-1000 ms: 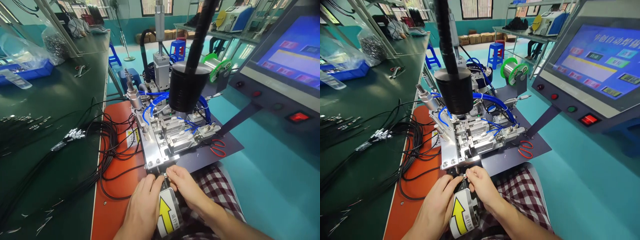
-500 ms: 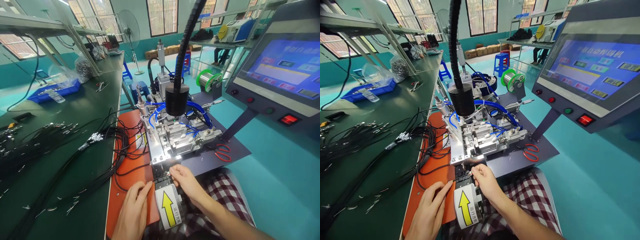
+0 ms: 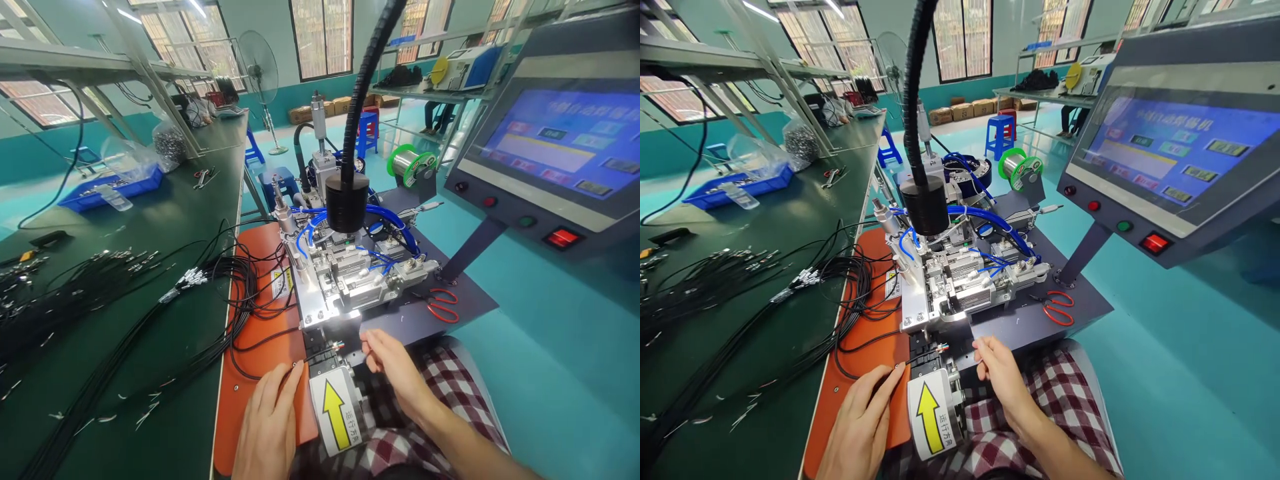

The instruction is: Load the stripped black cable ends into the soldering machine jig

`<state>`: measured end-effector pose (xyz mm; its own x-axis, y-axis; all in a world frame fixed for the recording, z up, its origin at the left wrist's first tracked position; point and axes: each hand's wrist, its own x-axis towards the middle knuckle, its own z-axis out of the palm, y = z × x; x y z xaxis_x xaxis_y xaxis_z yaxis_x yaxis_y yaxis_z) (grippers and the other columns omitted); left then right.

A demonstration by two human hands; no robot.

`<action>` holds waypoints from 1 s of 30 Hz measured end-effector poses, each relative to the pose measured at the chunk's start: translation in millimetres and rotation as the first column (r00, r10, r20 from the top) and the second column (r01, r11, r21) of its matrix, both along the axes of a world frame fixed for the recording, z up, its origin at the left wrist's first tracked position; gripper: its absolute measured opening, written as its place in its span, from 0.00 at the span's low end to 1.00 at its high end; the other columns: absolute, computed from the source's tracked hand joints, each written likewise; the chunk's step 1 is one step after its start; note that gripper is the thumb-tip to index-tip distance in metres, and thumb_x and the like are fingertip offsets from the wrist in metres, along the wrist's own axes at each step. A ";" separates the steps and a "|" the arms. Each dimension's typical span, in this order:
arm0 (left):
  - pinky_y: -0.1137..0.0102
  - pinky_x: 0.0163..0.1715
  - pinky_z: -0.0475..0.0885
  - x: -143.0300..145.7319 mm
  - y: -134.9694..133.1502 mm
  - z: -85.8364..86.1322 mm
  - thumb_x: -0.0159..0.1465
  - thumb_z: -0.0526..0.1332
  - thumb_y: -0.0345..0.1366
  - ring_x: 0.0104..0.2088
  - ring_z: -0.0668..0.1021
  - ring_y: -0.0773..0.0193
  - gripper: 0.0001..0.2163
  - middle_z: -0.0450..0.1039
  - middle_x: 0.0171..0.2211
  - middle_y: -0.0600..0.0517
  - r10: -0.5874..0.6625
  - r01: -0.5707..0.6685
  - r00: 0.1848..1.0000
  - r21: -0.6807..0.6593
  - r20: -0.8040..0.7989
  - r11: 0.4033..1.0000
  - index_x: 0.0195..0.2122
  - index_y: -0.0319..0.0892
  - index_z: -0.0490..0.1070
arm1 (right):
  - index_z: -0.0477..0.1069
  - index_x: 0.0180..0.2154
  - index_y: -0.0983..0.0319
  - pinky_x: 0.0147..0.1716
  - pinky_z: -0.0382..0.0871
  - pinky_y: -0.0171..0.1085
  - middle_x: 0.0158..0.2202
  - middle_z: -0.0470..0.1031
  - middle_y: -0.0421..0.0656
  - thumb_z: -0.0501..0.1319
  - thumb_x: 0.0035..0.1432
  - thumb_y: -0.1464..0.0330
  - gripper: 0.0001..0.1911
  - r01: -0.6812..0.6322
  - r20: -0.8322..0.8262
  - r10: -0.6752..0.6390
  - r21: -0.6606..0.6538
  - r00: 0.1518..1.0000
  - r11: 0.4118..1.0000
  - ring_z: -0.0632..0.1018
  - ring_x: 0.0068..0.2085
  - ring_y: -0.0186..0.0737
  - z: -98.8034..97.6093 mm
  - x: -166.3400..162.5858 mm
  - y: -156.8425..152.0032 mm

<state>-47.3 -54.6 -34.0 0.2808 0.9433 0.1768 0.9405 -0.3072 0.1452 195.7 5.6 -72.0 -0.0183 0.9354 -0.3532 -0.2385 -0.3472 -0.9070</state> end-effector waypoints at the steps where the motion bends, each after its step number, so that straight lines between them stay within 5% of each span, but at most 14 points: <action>1: 0.57 0.48 0.74 0.4 -0.5 -0.7 0.60 0.50 0.23 0.54 0.71 0.52 0.29 0.67 0.55 0.46 0.012 -0.012 1.000 0.005 0.010 1.000 0.63 0.50 0.56 | 0.69 0.29 0.61 0.23 0.55 0.34 0.23 0.66 0.36 0.60 0.53 0.48 0.22 0.004 0.011 -0.003 -0.011 1.000 1.000 0.63 0.21 0.33 -1.9 4.3 -3.5; 11: 0.63 0.43 0.76 -0.3 4.9 3.3 0.62 0.50 0.26 0.53 0.72 0.53 0.26 0.69 0.54 0.47 0.017 -0.017 1.000 0.020 0.023 1.000 0.61 0.51 0.60 | 0.66 0.26 0.61 0.24 0.53 0.34 0.24 0.65 0.36 0.62 0.52 0.51 0.19 0.022 0.057 -0.016 -0.100 0.998 0.995 0.61 0.21 0.31 6.4 15.7 -23.1; 19: 0.58 0.52 0.70 6.2 67.9 22.2 0.64 0.48 0.30 0.55 0.70 0.56 0.21 0.69 0.54 0.45 -0.051 0.037 0.976 0.069 0.213 0.997 0.58 0.45 0.64 | 0.68 0.28 0.60 0.24 0.55 0.34 0.28 0.67 0.38 0.60 0.54 0.52 0.17 0.000 0.043 0.003 -0.082 0.999 0.997 0.63 0.22 0.32 -5.3 17.6 -31.2; 23: 0.62 0.51 0.71 5.9 74.3 35.1 0.64 0.48 0.29 0.52 0.73 0.60 0.18 0.71 0.51 0.47 -0.043 0.025 0.978 0.091 0.204 0.996 0.51 0.44 0.69 | 0.70 0.26 0.59 0.22 0.59 0.36 0.26 0.69 0.40 0.61 0.49 0.50 0.18 0.057 0.095 -0.046 -0.115 0.994 0.992 0.64 0.21 0.35 -17.6 27.5 -40.5; 26: 0.66 0.45 0.73 -7.9 65.2 50.1 0.64 0.47 0.29 0.46 0.76 0.62 0.16 0.73 0.45 0.48 0.013 -0.038 0.983 0.134 0.183 0.990 0.47 0.46 0.71 | 0.71 0.26 0.59 0.21 0.61 0.36 0.26 0.70 0.41 0.63 0.47 0.51 0.17 0.070 0.104 -0.057 -0.128 0.993 0.989 0.66 0.21 0.35 -16.4 39.2 -43.6; 30: 0.60 0.38 0.73 -46.2 58.6 59.6 0.64 0.48 0.31 0.38 0.75 0.55 0.11 0.71 0.36 0.45 0.208 -0.237 0.966 0.204 0.155 0.950 0.39 0.42 0.70 | 0.72 0.28 0.60 0.23 0.64 0.33 0.25 0.69 0.38 0.65 0.47 0.52 0.17 0.052 0.136 -0.032 -0.144 0.990 0.988 0.66 0.23 0.35 4.9 47.7 -38.0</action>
